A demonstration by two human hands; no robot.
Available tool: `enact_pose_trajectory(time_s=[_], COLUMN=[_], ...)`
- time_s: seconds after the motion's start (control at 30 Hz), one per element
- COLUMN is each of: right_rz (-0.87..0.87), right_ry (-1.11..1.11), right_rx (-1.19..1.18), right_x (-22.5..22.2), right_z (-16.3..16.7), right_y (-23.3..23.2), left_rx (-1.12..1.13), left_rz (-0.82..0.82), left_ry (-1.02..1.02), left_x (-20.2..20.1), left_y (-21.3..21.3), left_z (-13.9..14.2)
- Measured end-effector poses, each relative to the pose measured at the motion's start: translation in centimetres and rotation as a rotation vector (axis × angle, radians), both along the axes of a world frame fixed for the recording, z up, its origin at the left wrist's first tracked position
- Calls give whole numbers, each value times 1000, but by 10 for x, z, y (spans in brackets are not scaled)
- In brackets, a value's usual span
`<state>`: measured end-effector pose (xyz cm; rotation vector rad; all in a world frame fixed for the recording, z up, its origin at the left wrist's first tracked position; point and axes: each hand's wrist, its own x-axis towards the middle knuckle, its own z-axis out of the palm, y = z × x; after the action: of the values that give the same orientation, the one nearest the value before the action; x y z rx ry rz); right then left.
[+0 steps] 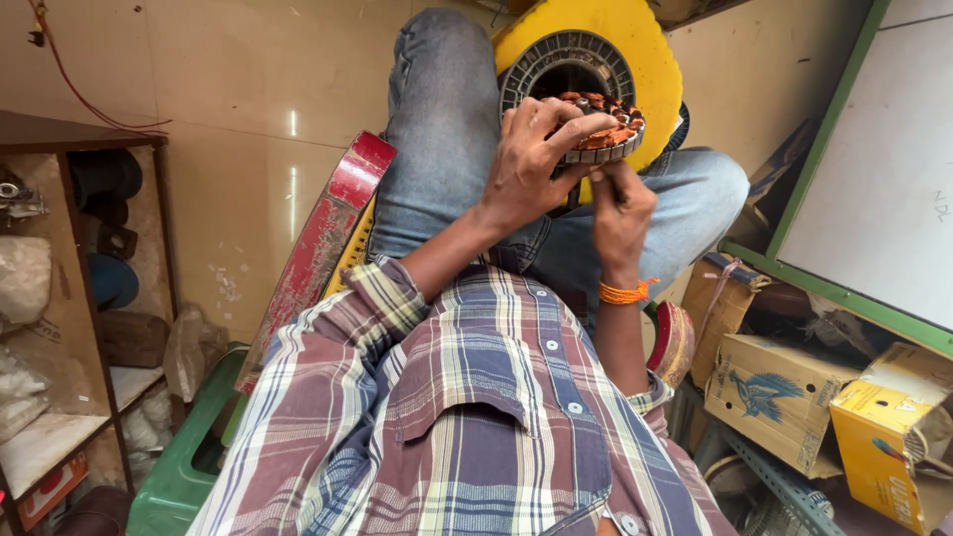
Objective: The person sits holding a small electric motor armature and works copper wire around its slots, pressing and guiding the wire by hand to wind the coils. They rotate the armature to reach different sections and continue winding throughout the clip.
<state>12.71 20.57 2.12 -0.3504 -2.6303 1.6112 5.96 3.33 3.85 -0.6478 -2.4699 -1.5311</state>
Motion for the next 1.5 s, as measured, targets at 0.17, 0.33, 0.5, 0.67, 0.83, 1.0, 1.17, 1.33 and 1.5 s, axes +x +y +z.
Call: enact_pose_trajectory(time_s=[0.17,0.33,0.5,0.67,0.83,1.0,1.17,1.33,1.5], right_rz=[88,141,272,353,451,486,412,407,424], right_ry=[128,112,261,275,310,302,238,242,266], right_rx=[116,209,256,322,302,285,226,161,200], right_x=[-5,-13,-22,-44,-70,-88,-90,-93,-102], right_z=[26,53,86,95,92,74,63,58,56], right_y=[39,47,39,27,22,23,35,43,44], left_rx=[109,155,147,144,149,168,223,197,274], left_rz=[10,-16,-7,-9,22,-38,-151,-228,-219], left_ry=[43,49,46,48,21,-2,39,55,-414], left_x=[0,-3,-2,1,1,-4,-23,-35,-42], left_y=[-1,-1,-3,-2,1,0,-7,-15,-19], left_z=[-20,-26,-27,-29,-31,-35,-44,-30,5])
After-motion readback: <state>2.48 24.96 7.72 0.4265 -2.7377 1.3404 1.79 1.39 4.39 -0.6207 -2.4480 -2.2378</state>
